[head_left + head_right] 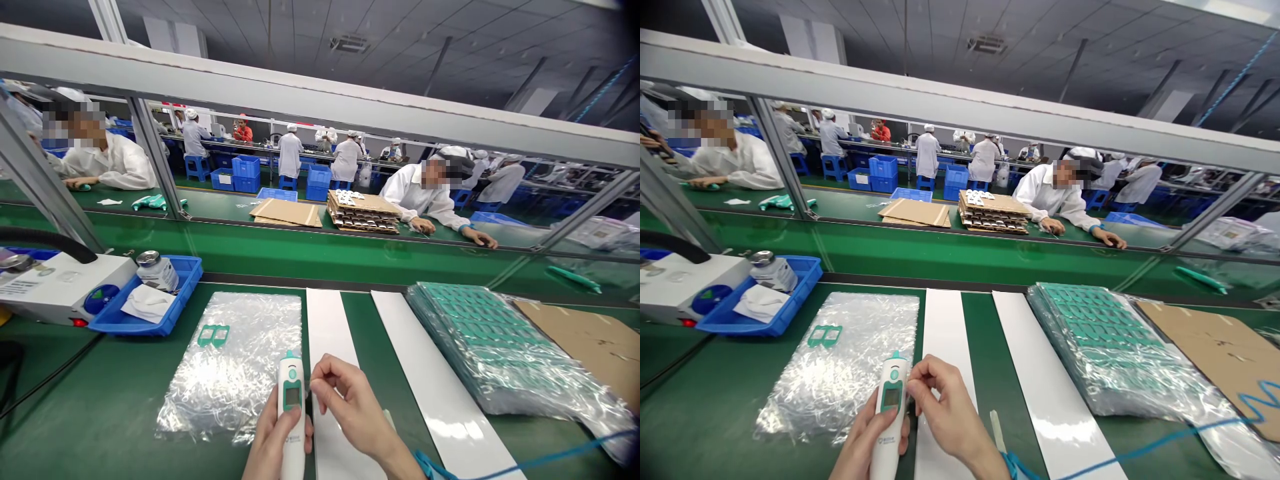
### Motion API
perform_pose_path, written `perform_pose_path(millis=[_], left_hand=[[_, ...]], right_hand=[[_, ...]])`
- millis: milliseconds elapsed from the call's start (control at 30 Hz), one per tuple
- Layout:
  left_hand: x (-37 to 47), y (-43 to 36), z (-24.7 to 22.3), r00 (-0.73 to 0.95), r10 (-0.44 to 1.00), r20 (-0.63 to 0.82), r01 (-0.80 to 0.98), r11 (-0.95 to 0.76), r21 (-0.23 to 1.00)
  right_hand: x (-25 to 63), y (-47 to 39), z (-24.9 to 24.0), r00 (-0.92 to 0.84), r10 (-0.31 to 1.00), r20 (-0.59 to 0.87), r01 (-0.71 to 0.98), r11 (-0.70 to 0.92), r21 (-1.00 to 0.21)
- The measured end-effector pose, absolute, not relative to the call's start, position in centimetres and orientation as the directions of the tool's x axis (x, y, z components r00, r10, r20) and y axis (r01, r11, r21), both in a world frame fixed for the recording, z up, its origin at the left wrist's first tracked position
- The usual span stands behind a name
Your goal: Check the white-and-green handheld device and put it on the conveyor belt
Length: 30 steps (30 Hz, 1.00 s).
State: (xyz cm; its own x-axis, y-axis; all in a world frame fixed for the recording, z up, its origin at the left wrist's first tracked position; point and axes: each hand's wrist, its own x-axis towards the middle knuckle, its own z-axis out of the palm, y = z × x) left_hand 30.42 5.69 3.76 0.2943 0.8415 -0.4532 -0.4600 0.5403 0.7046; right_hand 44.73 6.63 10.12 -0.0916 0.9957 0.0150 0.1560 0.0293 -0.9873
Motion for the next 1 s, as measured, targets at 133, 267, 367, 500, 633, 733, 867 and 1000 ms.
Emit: perform_pose_path(millis=[133, 267, 367, 500, 633, 733, 867, 1000], left_hand=[[30.4, 5.7, 4.5, 0.356, 0.822, -0.444, -0.543, 0.569, 0.618], [30.4, 5.8, 5.4, 0.414, 0.761, -0.499, -0.561, 0.645, 0.519], [30.4, 5.8, 5.2, 0.412, 0.744, -0.526, -0.534, 0.665, 0.522], [30.4, 5.7, 4.5, 0.403, 0.749, -0.526, -0.523, 0.660, 0.539], [30.5, 5.7, 4.3, 0.401, 0.755, -0.518, -0.528, 0.653, 0.543], [30.6, 5.7, 4.3, 0.405, 0.762, -0.505, -0.537, 0.645, 0.544], [30.6, 5.8, 4.2, 0.395, 0.766, -0.508, -0.534, 0.641, 0.551], [30.6, 5.8, 4.2, 0.408, 0.768, -0.494, -0.537, 0.639, 0.551]], right_hand=[[44.7, 6.6, 10.4, -0.116, 0.992, -0.045, 0.127, -0.030, -0.991], [44.2, 6.7, 9.9, -0.159, 0.983, -0.090, 0.088, -0.077, -0.993], [43.8, 6.7, 9.4, -0.187, 0.976, -0.111, 0.063, -0.101, -0.993], [43.6, 6.8, 9.1, -0.177, 0.980, -0.096, 0.093, -0.080, -0.992], [43.6, 6.9, 9.1, -0.177, 0.979, -0.096, 0.113, -0.077, -0.991], [43.5, 7.0, 9.0, -0.182, 0.978, -0.103, 0.098, -0.086, -0.991], [43.5, 6.9, 8.9, -0.175, 0.980, -0.092, 0.105, -0.074, -0.992], [43.4, 6.9, 9.0, -0.183, 0.978, -0.104, 0.099, -0.087, -0.991]])
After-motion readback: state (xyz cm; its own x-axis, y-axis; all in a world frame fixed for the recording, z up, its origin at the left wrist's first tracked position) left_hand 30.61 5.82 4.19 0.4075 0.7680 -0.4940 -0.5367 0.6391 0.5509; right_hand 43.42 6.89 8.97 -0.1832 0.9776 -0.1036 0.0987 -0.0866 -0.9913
